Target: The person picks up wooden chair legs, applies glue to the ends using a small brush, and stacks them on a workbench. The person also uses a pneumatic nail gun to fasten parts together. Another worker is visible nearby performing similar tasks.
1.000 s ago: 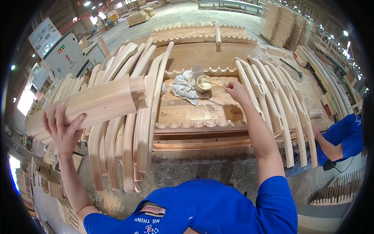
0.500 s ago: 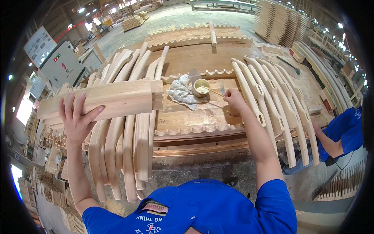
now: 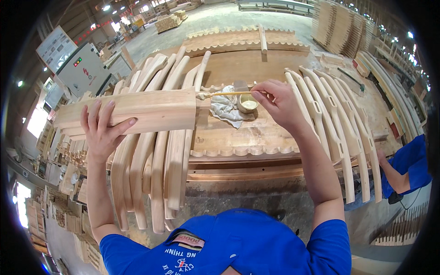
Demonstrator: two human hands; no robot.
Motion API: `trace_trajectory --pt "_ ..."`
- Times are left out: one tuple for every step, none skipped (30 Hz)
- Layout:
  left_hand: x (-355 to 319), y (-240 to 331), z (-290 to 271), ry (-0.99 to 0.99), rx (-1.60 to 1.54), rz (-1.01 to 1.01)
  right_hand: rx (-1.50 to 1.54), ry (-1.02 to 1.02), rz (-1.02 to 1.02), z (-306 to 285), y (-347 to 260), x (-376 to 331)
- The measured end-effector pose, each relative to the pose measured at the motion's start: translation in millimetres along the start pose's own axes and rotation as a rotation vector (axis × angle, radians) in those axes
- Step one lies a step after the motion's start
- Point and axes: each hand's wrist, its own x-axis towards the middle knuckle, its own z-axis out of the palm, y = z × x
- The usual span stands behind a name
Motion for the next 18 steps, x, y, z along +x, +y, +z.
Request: trace_trajectory --pt "-0.5 0.7 -0.9 0.007 -0.009 0.002 -0.130 0.066 -0.088 0.9 -0.7 -1.4" --pt "-1.3 0.9 -0.9 0.012 -0.007 0.003 -0.148 0.128 -0.126 2.8 1.0 -2.6" --pt "-2.1 0.9 -1.2 0.018 -0.005 0.004 -0.165 0.191 -0.164 5.2 2.9 -4.1" --pt "-2.5 1.1 -1.8 0.023 -0.003 0.006 -0.182 0.254 -0.201 7.3 4.4 -5.5" --pt "-3.0 1.6 -2.9 0.025 -0.001 0.003 -0.193 0.278 -0.229 9.0 6.0 -7.0" --pt "-3.0 1.9 -4.4 0.026 0.002 -0.001 -0.203 0.302 -0.259 11.0 6.4 -7.3" --pt "-3.4 2.2 -5.4 0.028 0.005 -0.005 -0.213 0.326 -0.288 12.7 6.6 -8.2" --pt "-4.2 2.3 -5.5 0.035 0.003 -0.008 -0.190 0.324 -0.310 12.4 6.8 -10.2" --pt "-5.1 2.2 -6.4 0.041 0.002 -0.011 -0.164 0.322 -0.333 10.2 5.5 -11.9" --pt "-6.2 2.2 -7.4 0.047 0.002 -0.014 -0.139 0.320 -0.356 9.3 4.6 -13.2" --pt "-7.2 1.8 -8.9 0.043 0.001 -0.017 -0.141 0.336 -0.339 10.4 5.0 -12.5" --pt "-6.7 1.5 -9.7 0.044 -0.003 -0.018 -0.148 0.354 -0.319 10.1 6.4 -11.3" --pt "-6.3 1.4 -10.7 0.044 -0.007 -0.018 -0.155 0.372 -0.299 9.7 7.2 -10.8" --pt "-6.6 1.5 -11.9 0.043 -0.014 -0.017 -0.167 0.367 -0.293 10.0 7.4 -11.3" --pt "-7.8 1.3 -13.4 0.041 -0.020 -0.019 -0.176 0.360 -0.290 11.2 5.3 -9.4" --pt "-8.2 1.2 -14.7 0.039 -0.025 -0.020 -0.186 0.354 -0.287 11.5 3.7 -8.8" --pt "-7.8 1.0 -15.4 0.037 -0.022 -0.010 -0.188 0.340 -0.298 10.4 3.1 -10.8" --pt "-8.7 1.1 -16.7 0.035 -0.017 -0.005 -0.189 0.324 -0.313 9.1 1.9 -13.8"
